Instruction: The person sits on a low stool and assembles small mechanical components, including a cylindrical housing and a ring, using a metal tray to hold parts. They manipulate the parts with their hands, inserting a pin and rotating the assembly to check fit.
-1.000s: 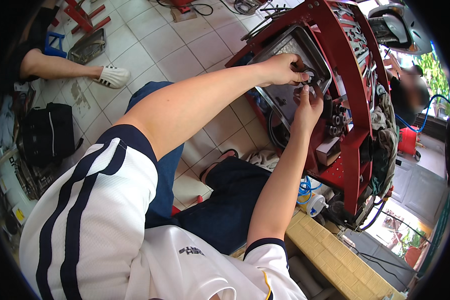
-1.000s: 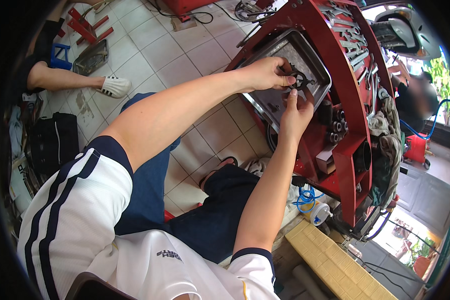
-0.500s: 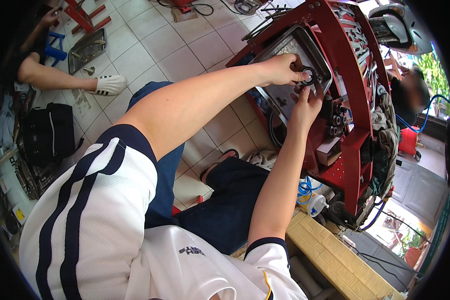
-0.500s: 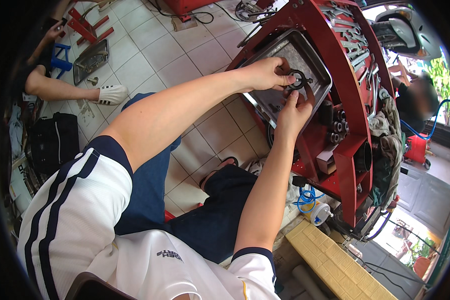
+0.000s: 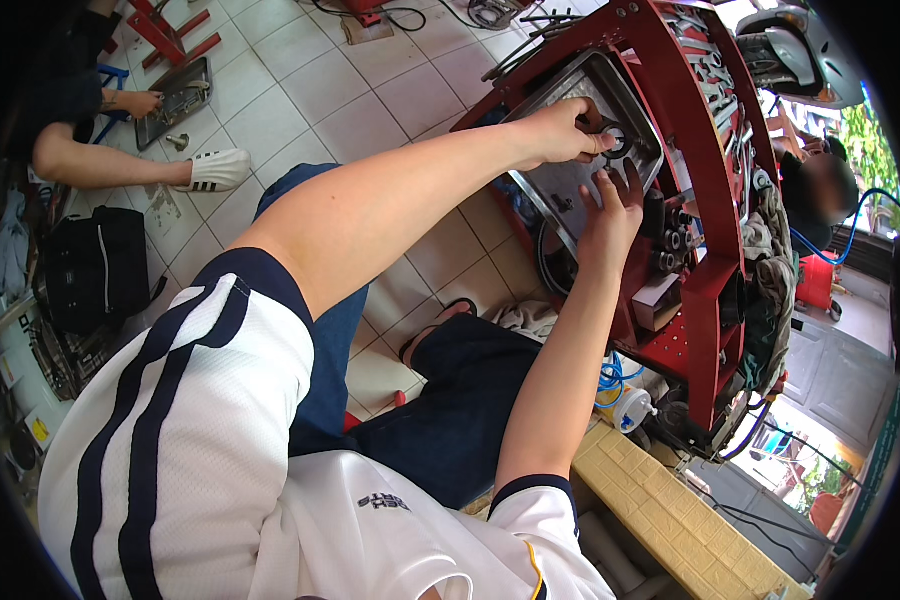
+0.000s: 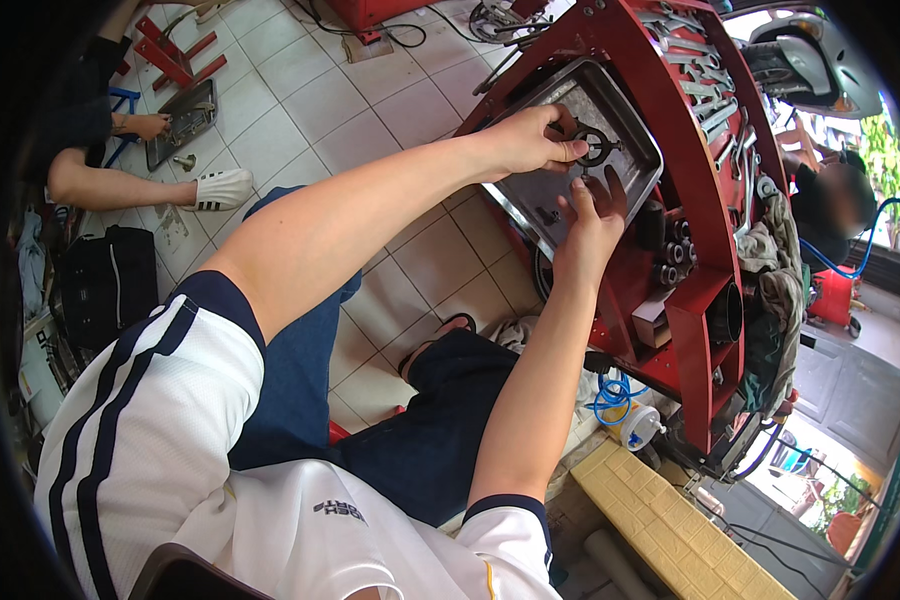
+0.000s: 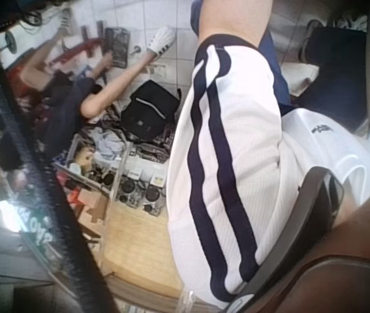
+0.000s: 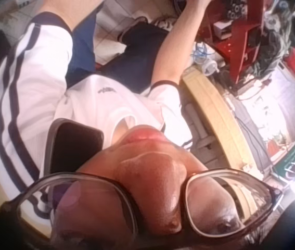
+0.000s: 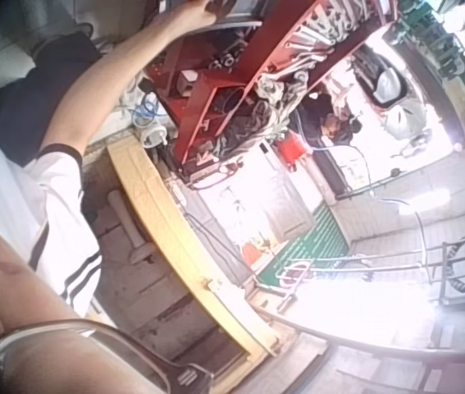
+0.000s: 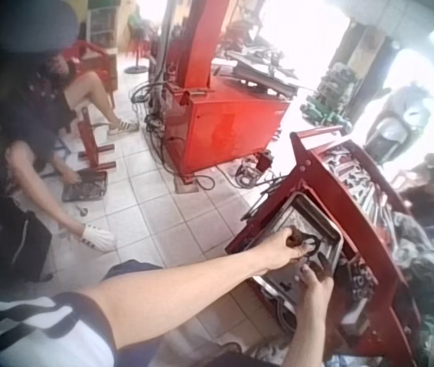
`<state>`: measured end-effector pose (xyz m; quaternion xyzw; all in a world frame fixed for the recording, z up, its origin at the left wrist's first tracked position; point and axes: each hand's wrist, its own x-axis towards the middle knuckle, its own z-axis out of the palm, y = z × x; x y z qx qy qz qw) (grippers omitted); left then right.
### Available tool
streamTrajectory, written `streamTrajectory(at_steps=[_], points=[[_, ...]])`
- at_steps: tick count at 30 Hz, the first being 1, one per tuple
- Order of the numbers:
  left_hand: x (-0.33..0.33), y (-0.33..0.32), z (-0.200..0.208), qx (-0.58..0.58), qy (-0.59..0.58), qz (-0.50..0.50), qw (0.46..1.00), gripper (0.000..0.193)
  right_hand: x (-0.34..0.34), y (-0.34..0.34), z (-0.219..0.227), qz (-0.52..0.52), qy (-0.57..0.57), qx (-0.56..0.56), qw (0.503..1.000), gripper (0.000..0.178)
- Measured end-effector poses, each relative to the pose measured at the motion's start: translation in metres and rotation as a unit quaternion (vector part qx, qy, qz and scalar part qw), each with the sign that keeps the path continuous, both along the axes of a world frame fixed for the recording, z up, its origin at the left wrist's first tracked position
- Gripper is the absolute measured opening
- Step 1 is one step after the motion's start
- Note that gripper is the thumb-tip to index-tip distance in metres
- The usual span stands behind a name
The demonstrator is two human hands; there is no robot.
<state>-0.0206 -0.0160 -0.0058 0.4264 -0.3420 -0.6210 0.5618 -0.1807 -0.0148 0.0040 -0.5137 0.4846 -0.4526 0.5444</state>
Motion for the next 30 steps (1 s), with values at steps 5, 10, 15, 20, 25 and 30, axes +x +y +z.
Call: streamTrajectory(at_steps=[5, 10, 15, 20, 25, 30], points=[[-0.003, -0.001, 0.001, -0.01, 0.018, -0.004, 1.0, 0.03, -0.008, -0.007, -0.002, 0.014, -0.051, 0.077, 0.996, 0.044], [-0.004, 0.001, 0.001, -0.009, 0.01, -0.007, 1.0, 0.029, -0.006, -0.003, -0.006, 0.016, 0.026, -0.051, 0.998, 0.044], [-0.002, 0.002, 0.0, -0.014, 0.007, -0.013, 1.0, 0.029, -0.001, -0.001, 0.007, 0.001, -0.01, 0.055, 0.998, 0.04], [-0.006, 0.001, 0.0, -0.025, 0.017, -0.006, 1.0, 0.034, -0.012, -0.007, -0.002, 0.011, 0.025, 0.009, 1.0, 0.045], [-0.004, 0.0, -0.006, -0.027, 0.01, -0.003, 1.0, 0.035, -0.002, -0.001, 0.005, -0.015, 0.068, -0.042, 0.997, 0.04], [-0.006, 0.0, -0.002, -0.02, 0.018, -0.007, 1.0, 0.031, -0.008, -0.007, 0.001, 0.009, -0.013, 0.064, 0.998, 0.036]])
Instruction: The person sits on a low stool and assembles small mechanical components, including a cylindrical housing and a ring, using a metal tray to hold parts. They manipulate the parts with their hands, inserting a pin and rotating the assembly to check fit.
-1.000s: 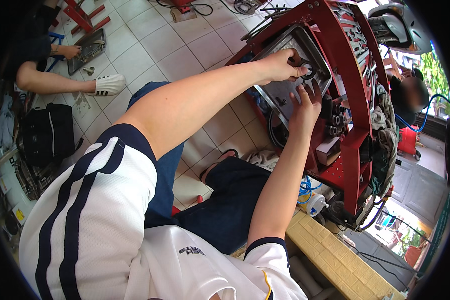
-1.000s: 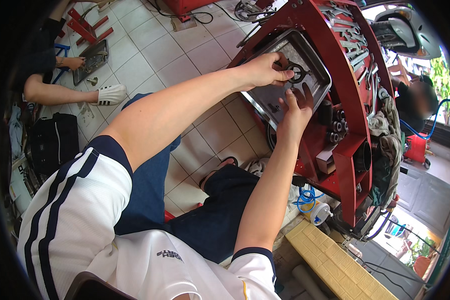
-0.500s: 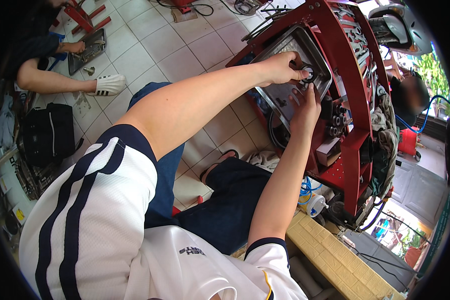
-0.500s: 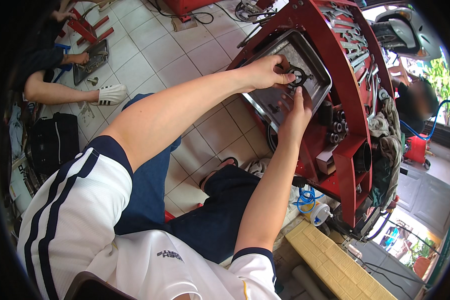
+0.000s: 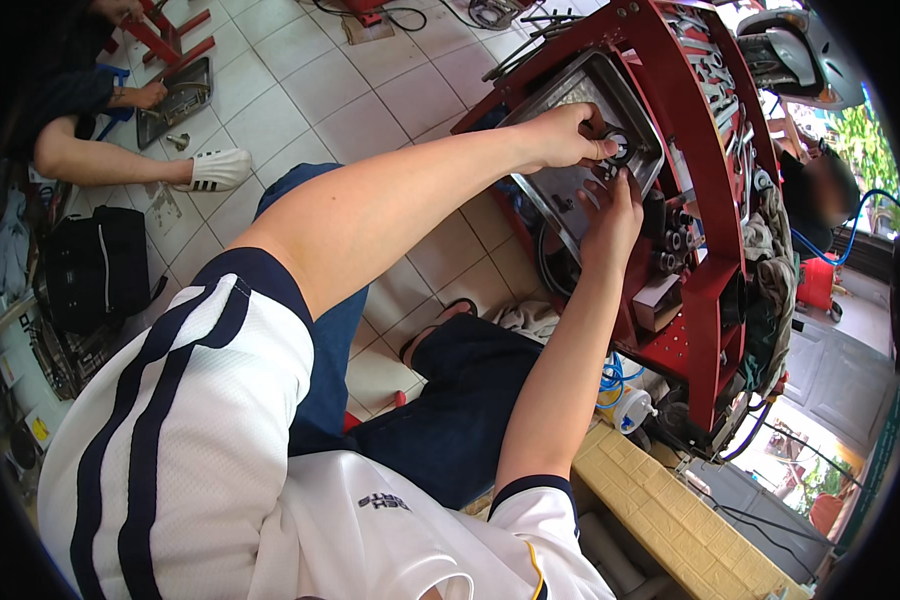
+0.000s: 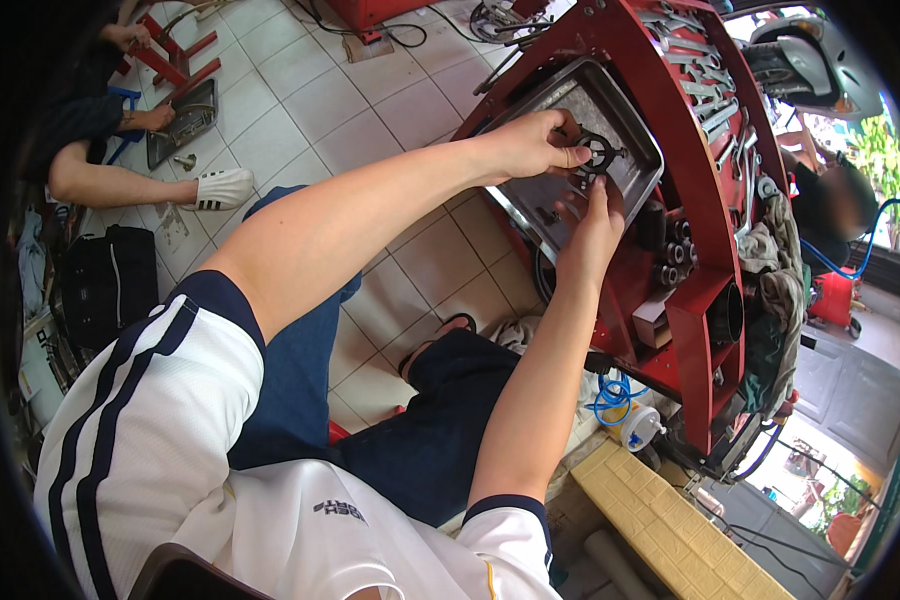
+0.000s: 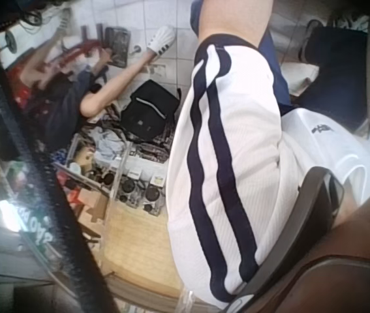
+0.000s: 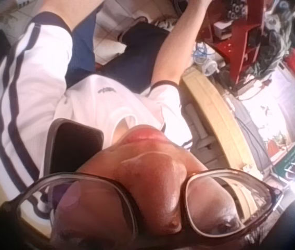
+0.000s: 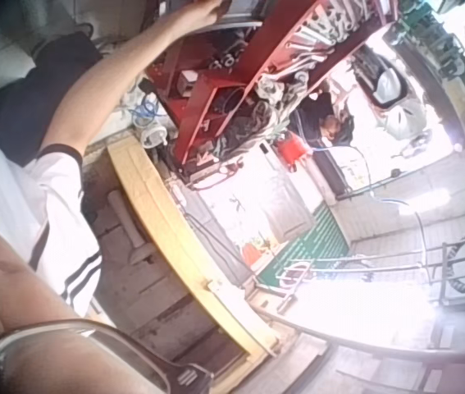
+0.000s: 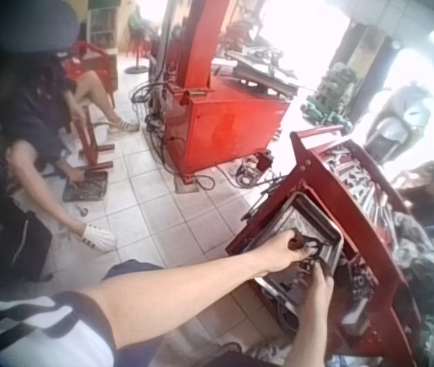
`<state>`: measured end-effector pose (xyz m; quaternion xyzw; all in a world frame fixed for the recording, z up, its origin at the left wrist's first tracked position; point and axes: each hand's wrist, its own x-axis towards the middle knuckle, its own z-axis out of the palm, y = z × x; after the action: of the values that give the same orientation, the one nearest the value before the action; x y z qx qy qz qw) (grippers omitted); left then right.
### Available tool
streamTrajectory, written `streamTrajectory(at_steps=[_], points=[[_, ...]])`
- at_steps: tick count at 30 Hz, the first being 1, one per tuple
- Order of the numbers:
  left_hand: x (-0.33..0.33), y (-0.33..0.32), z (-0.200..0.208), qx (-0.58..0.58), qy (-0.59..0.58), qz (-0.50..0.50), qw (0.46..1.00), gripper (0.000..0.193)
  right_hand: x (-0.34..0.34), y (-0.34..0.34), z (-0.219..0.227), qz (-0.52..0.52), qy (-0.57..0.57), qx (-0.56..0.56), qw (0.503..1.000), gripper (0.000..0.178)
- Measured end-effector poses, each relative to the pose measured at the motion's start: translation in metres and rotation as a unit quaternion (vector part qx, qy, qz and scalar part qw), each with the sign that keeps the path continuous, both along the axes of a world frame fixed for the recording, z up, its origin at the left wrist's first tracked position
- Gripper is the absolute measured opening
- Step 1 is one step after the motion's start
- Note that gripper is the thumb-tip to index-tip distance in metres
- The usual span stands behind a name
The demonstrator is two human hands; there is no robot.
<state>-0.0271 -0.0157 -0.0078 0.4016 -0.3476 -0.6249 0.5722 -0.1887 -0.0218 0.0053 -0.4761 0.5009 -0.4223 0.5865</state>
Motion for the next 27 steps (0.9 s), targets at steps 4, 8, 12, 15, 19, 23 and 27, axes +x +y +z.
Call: streamTrajectory(at_steps=[4, 8, 12, 15, 19, 23, 27], points=[[-0.001, 0.001, 0.002, -0.007, -0.058, 0.01, 0.998, 0.03, -0.005, -0.003, -0.006, 0.015, 0.002, 0.002, 1.0, 0.035], [0.004, 0.002, 0.001, 0.003, -0.075, 0.007, 0.997, 0.032, 0.009, 0.007, -0.003, -0.003, 0.048, -0.1, 0.994, 0.036], [0.002, -0.001, 0.002, -0.004, -0.038, 0.016, 0.999, 0.032, 0.006, 0.001, -0.009, -0.01, 0.101, -0.153, 0.983, 0.04], [0.002, 0.0, 0.001, -0.005, -0.061, 0.016, 0.998, 0.031, 0.007, 0.001, -0.001, -0.015, 0.042, -0.06, 0.997, 0.04], [0.0, -0.001, 0.001, -0.007, -0.043, 0.008, 0.999, 0.032, -0.002, -0.004, -0.008, -0.013, -0.022, -0.06, 0.998, 0.038], [0.002, -0.001, 0.0, -0.004, -0.035, 0.012, 0.999, 0.031, 0.011, 0.003, -0.005, -0.046, 0.052, -0.187, 0.98, 0.039], [0.0, -0.002, 0.001, -0.007, -0.002, 0.008, 1.0, 0.03, 0.006, 0.0, -0.009, -0.047, 0.15, -0.273, 0.949, 0.043]])
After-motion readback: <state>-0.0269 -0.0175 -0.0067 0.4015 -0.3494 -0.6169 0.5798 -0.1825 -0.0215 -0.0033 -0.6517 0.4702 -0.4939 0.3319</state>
